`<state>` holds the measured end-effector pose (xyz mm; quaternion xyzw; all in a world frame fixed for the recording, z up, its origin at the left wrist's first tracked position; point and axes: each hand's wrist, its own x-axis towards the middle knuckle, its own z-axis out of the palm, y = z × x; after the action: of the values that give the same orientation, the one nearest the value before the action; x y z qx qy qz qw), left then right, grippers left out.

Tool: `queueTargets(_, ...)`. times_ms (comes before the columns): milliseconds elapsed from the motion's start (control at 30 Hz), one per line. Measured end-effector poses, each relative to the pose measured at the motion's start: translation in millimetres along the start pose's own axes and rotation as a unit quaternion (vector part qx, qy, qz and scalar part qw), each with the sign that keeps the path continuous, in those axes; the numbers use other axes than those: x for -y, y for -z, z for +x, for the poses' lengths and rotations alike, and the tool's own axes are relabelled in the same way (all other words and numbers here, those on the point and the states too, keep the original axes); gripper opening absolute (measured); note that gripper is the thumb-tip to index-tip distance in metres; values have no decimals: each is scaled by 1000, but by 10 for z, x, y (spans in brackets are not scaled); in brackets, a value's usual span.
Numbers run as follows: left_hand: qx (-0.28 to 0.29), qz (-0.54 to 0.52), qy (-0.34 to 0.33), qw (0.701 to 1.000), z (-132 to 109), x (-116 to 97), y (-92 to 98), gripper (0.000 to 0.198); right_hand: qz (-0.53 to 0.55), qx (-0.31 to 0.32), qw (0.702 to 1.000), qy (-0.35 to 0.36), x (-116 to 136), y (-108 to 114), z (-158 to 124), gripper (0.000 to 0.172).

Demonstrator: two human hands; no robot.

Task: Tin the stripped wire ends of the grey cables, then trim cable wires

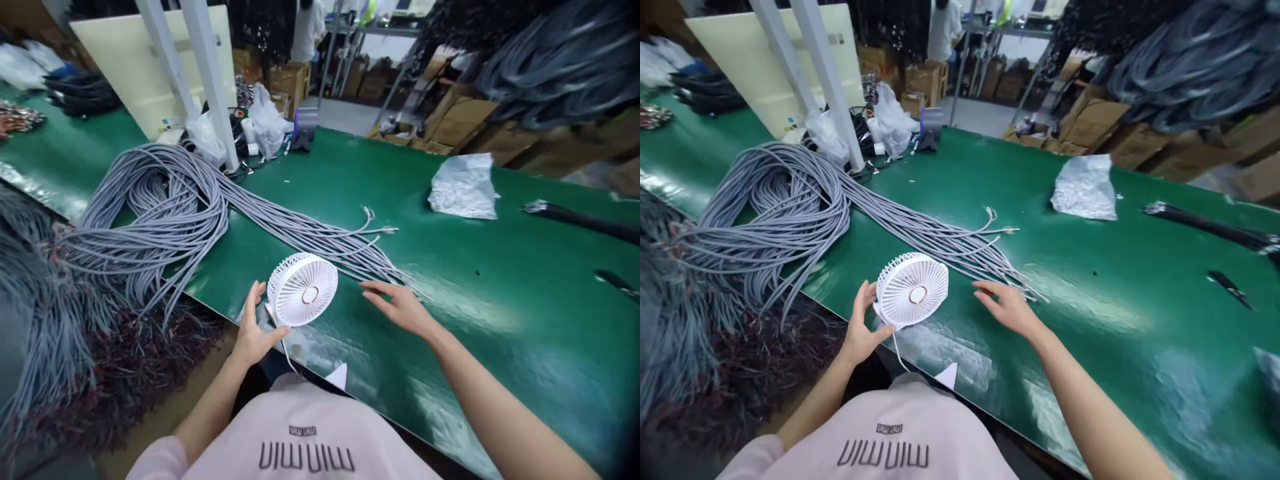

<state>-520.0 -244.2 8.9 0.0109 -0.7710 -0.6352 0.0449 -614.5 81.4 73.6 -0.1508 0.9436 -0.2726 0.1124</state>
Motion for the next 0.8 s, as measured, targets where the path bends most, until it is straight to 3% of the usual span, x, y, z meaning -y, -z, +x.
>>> queueTargets(100, -27, -24, -1, 999, 17, 31, -157, 107, -15, 8, 1000, 24, -191, -55, -213, 37)
queueTargets(267, -109, -56, -32, 992, 111, 79, -353, 105, -40, -7, 997, 69, -485, -204, -847, 37)
queueTargets(467, -127, -170, -79, 974, 218, 91, -433, 100, -48, -74, 993, 78, -666, -276, -1369, 36)
queueTargets(567, -147, -177, -88, 969, 177, 58, -313, 96, -26, -65, 994, 82, -529, -316, -1327, 34)
queueTargets(633, -168, -171, -99, 966, 116, 32, -133, 92, -12, -47, 994, 101, -340, -353, -1172, 34)
queueTargets(800, -243, -166, -130, 947, -88, -35, 608, 81, -4, -19, 974, 225, 307, -564, -312, 35)
